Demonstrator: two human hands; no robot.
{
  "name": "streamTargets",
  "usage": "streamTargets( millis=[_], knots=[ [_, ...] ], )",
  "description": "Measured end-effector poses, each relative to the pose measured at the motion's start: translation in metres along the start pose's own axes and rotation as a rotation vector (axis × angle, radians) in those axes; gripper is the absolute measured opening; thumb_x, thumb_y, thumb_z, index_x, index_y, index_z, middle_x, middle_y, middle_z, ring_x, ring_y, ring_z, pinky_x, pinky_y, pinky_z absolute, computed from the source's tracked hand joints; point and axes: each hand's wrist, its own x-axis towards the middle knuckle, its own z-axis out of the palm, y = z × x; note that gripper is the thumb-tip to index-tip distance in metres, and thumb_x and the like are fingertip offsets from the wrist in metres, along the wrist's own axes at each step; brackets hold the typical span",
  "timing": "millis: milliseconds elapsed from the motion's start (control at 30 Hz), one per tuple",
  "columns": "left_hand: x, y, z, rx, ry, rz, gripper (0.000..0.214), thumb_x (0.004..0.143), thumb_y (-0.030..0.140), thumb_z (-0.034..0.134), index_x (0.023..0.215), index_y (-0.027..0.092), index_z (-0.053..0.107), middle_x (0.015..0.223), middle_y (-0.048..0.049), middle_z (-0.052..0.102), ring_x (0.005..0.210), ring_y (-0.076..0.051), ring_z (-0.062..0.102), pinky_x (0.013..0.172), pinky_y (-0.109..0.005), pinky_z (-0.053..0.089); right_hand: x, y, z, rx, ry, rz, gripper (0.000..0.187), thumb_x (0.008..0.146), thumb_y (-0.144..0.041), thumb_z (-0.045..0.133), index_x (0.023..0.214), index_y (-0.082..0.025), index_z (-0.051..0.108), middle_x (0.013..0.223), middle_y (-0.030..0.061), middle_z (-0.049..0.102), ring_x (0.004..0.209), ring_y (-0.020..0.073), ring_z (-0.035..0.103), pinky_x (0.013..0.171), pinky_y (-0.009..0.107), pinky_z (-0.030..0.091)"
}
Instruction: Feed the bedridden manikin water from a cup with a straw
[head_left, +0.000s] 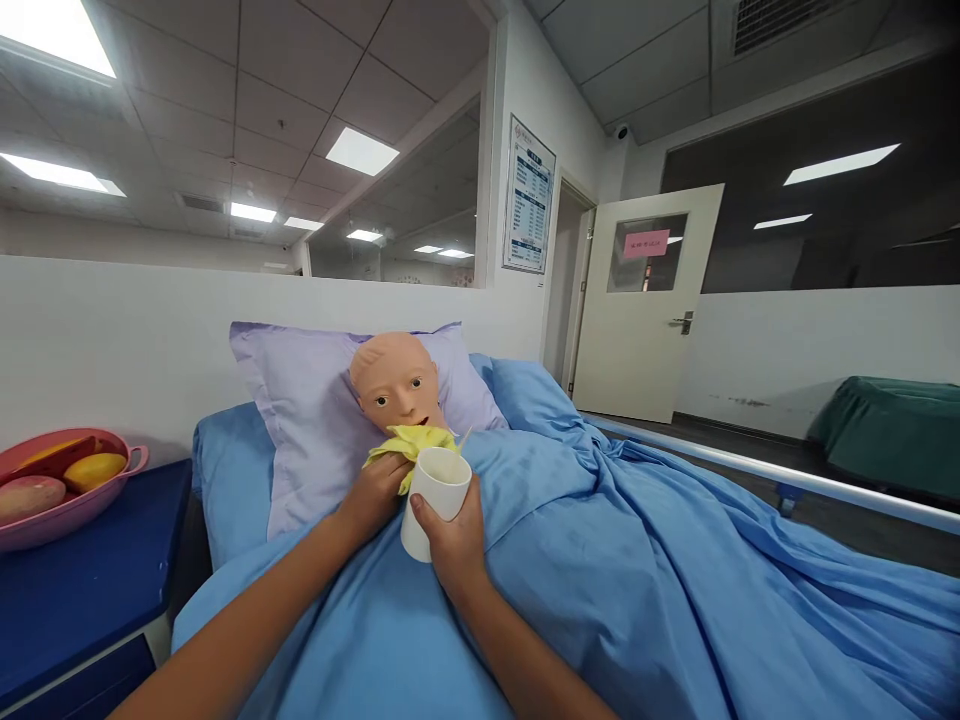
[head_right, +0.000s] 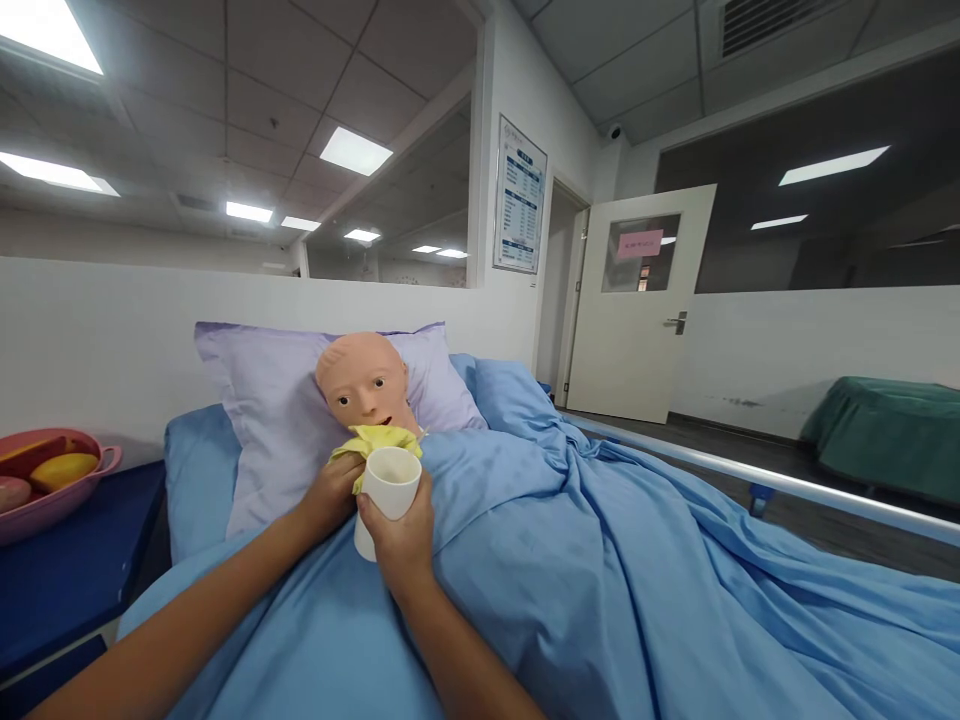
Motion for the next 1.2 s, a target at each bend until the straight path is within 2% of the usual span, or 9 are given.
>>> streamTargets(
  millis=[133,267,367,433,567,700,867,1067,1200],
  knots=[
    [-0.011,0.024,-0.007,-0.321,0.150,-0.318,0.029,0.094,0.021,0.052,0.120,0.023,0.067,0.123,-0.0085,0.071,0.115,-0.023,0.065,0.101,-0.043,0.055,0.002,0.004,-0.001,0.014,-0.038,0.016,0.063,0.065,-0.040,0.084,0.116,-0.021,0.053,0.106,0.0059,0.070,0.094,0.0249,0.068,0.084,0.040,0.055],
    [-0.010,0.036,-0.021,-0.727,0.557,-0.768,0.032,0.094,0.031,0.056,0.125,0.023,0.061,0.126,-0.0075,0.070,0.106,-0.024,0.070,0.088,-0.041,0.061,0.002,0.003,0.000,-0.010,-0.056,0.001,0.061,0.064,-0.040,0.083,0.115,-0.021,0.055,0.101,0.0046,0.070,0.087,0.0232,0.067,0.079,0.038,0.055],
    [-0.019,0.030,-0.023,-0.912,0.755,-0.961,0.037,0.095,0.036,0.054,0.131,0.025,0.057,0.130,-0.0061,0.067,0.106,-0.024,0.071,0.085,-0.038,0.063,0.001,0.000,-0.001,-0.039,-0.084,0.006,0.057,0.064,-0.040,0.083,0.111,-0.021,0.057,0.097,0.0035,0.070,0.083,0.0228,0.066,0.076,0.038,0.055],
    [-0.033,0.023,-0.015,-0.934,0.727,-0.977,0.036,0.096,0.038,0.051,0.128,0.024,0.059,0.127,-0.0062,0.069,0.108,-0.025,0.070,0.085,-0.037,0.064,0.002,-0.001,-0.001,-0.054,-0.111,0.012,0.056,0.064,-0.040,0.083,0.110,-0.021,0.058,0.096,0.0031,0.071,0.085,0.0232,0.067,0.076,0.038,0.055],
    [-0.067,0.015,0.009,-0.874,0.494,-0.847,0.043,0.099,0.046,0.038,0.125,0.022,0.063,0.111,-0.0082,0.076,0.099,-0.025,0.073,0.084,-0.039,0.064,0.002,-0.002,-0.002,-0.041,-0.174,0.066,0.055,0.065,-0.040,0.083,0.111,-0.022,0.058,0.096,0.0025,0.071,0.085,0.0235,0.068,0.075,0.037,0.055],
    [-0.089,0.012,0.017,-0.826,0.425,-0.825,0.045,0.099,0.048,0.038,0.126,0.022,0.063,0.103,-0.0075,0.078,0.096,-0.024,0.074,0.087,-0.040,0.063,0.003,-0.001,-0.001,-0.083,-0.203,0.088,0.055,0.065,-0.041,0.083,0.110,-0.022,0.059,0.095,0.0022,0.071,0.084,0.0240,0.067,0.074,0.037,0.055],
    [-0.090,0.012,0.008,-0.792,0.349,-0.817,0.045,0.102,0.043,0.032,0.130,0.022,0.059,0.104,-0.0072,0.077,0.097,-0.025,0.074,0.093,-0.047,0.061,0.006,0.002,-0.001,-0.059,-0.249,0.126,0.056,0.069,-0.046,0.081,0.114,-0.021,0.057,0.101,0.0042,0.071,0.090,0.0252,0.067,0.078,0.039,0.055],
    [-0.079,0.021,0.002,-0.762,0.308,-0.785,0.049,0.104,0.034,0.021,0.130,0.022,0.060,0.105,-0.0049,0.078,0.098,-0.023,0.074,0.098,-0.044,0.059,0.011,0.002,0.000,-0.017,-0.254,0.195,0.061,0.068,-0.049,0.081,0.115,-0.021,0.057,0.103,0.0049,0.070,0.091,0.0268,0.067,0.076,0.040,0.056],
    [-0.084,0.021,0.004,-0.638,0.336,-0.736,0.047,0.103,0.036,0.024,0.135,0.023,0.057,0.115,-0.0053,0.075,0.103,-0.024,0.072,0.100,-0.044,0.057,0.014,0.001,0.000,-0.009,-0.250,0.228,0.061,0.068,-0.051,0.080,0.115,-0.020,0.058,0.101,0.0054,0.071,0.089,0.0265,0.067,0.074,0.040,0.056]
  ],
)
